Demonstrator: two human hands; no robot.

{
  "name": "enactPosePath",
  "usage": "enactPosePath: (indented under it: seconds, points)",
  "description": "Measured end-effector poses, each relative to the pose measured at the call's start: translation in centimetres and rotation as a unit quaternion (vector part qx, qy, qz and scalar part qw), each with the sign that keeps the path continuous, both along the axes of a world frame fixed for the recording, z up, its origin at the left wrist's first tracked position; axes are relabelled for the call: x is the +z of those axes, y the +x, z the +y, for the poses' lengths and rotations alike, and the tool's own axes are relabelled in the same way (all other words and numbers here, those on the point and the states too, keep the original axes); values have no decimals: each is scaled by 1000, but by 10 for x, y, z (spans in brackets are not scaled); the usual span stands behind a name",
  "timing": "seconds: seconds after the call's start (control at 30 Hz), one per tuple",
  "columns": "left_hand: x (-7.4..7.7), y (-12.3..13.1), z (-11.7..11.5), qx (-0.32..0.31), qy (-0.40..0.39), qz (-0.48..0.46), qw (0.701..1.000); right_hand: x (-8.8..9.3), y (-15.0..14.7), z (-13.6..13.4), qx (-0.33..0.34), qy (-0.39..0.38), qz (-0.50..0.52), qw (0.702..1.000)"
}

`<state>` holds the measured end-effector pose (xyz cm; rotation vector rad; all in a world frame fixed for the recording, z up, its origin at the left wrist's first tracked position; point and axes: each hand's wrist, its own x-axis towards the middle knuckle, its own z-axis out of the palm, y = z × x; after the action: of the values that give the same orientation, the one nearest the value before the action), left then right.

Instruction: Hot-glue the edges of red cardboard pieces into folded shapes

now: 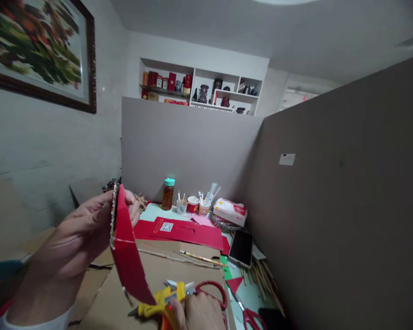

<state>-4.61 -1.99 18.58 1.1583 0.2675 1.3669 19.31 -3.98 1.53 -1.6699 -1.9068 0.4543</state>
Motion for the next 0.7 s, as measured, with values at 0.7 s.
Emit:
enactPosePath:
  seconds: [0.7]
  points:
    - [-17,49,-4,-48,-82,7,995,146,-41,-22,203,244,294,902]
